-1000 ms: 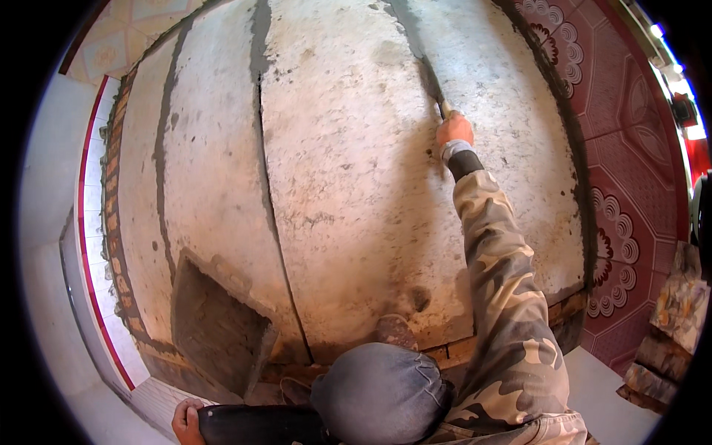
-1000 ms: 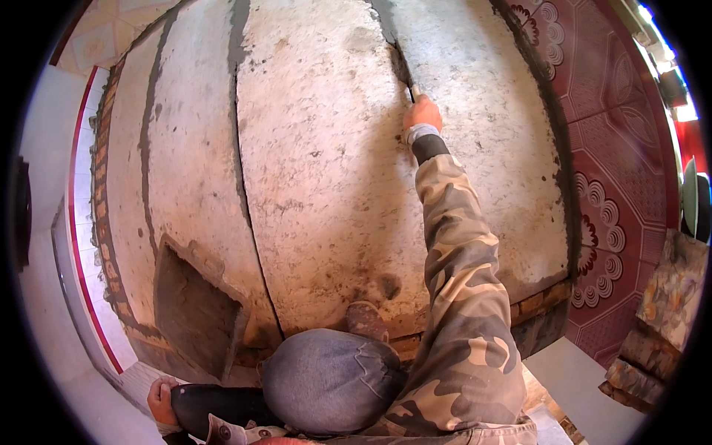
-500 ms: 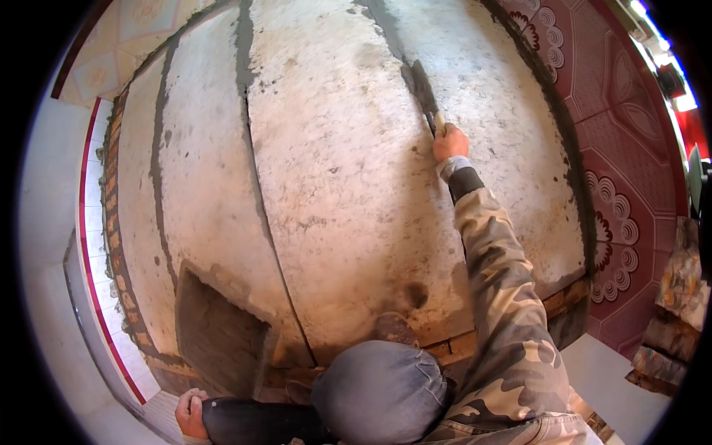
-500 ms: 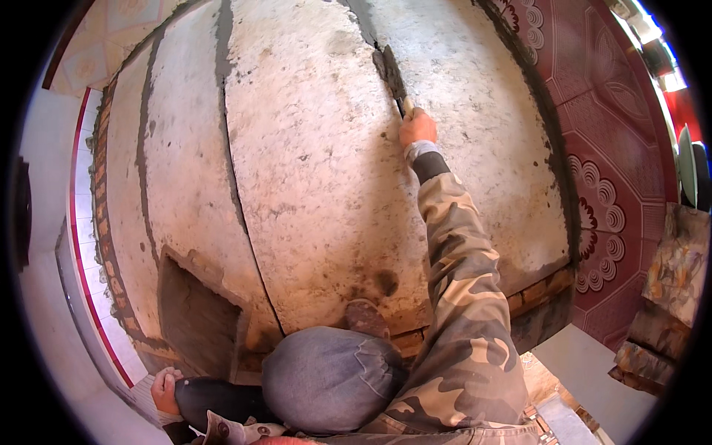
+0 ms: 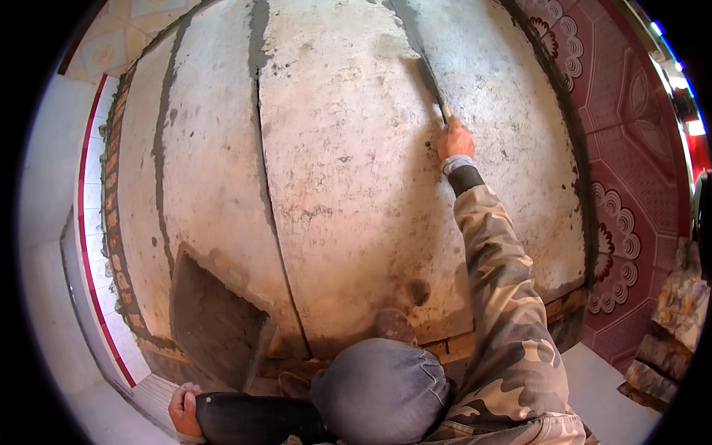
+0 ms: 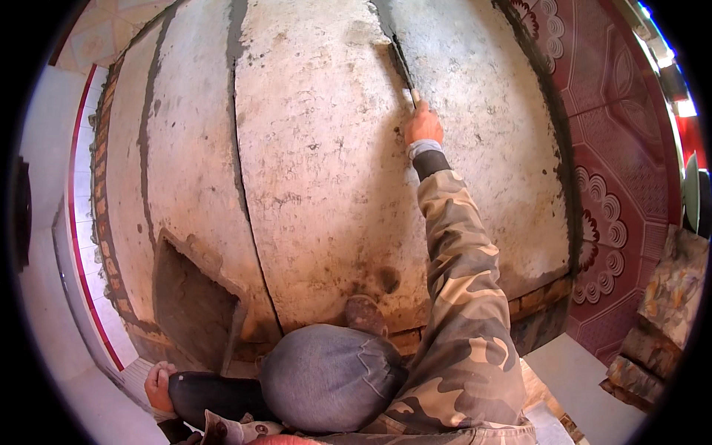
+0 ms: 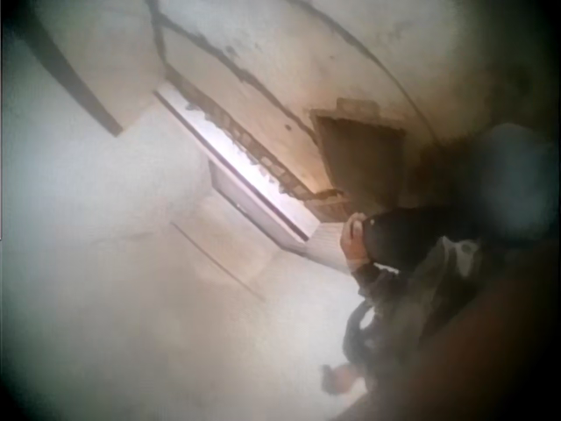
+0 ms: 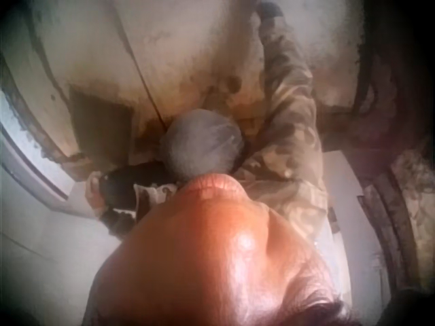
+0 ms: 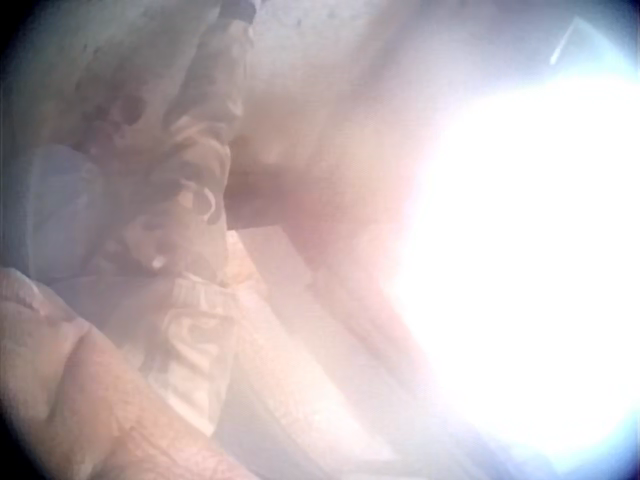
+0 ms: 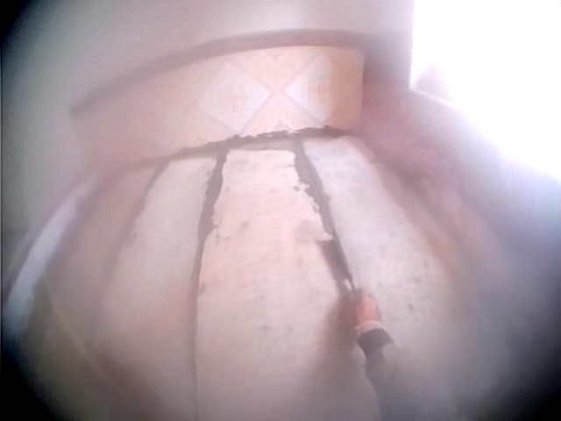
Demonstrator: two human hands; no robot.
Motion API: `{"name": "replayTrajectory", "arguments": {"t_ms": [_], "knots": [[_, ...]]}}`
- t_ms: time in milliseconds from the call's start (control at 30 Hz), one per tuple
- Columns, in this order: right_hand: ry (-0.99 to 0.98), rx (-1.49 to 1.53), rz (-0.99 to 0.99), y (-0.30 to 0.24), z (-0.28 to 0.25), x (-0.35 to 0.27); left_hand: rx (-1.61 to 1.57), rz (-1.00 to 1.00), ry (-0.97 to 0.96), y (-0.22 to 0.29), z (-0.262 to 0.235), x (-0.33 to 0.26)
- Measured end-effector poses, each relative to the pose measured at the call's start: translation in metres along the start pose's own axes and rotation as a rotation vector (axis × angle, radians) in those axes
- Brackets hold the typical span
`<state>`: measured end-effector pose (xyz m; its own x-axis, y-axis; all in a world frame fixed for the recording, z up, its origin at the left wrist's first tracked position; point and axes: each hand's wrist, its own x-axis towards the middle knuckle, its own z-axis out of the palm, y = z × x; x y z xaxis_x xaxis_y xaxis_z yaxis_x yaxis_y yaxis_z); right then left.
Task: The person scoops cement from a rectangular container using a trowel and applies it to the floor, smoothing the surface between tiles. They repeatedly transfer the material and spread it across the floor area.
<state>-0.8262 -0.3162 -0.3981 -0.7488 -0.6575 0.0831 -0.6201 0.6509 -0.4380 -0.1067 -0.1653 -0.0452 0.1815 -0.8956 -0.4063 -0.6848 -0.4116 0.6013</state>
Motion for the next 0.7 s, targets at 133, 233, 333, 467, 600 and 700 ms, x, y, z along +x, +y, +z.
{"name": "replayTrajectory", "arguments": {"t_ms": [133,233,333,467,600,700], "knots": [[-0.078,-0.018,0.024,-0.019,-0.011,0.003,-0.048,0.053,-0.069,-0.010,-0.009,0.002],[-0.030,-0.020,0.017,-0.017,-0.015,0.008,-0.029,0.045,-0.066,-0.009,-0.004,0.003],[0.010,-0.052,-0.022,-0.012,-0.018,0.014,0.039,0.055,-0.076,-0.001,0.001,0.008],[-0.031,-0.083,-0.096,-0.021,-0.022,0.000,-0.005,0.039,-0.046,-0.003,0.000,0.003],[-0.082,-0.144,-0.156,-0.015,-0.028,-0.007,0.061,0.069,-0.094,-0.011,-0.011,0.007],[-0.090,-0.080,-0.139,-0.007,-0.023,0.027,0.021,0.064,-0.065,-0.019,-0.009,0.011]]}}
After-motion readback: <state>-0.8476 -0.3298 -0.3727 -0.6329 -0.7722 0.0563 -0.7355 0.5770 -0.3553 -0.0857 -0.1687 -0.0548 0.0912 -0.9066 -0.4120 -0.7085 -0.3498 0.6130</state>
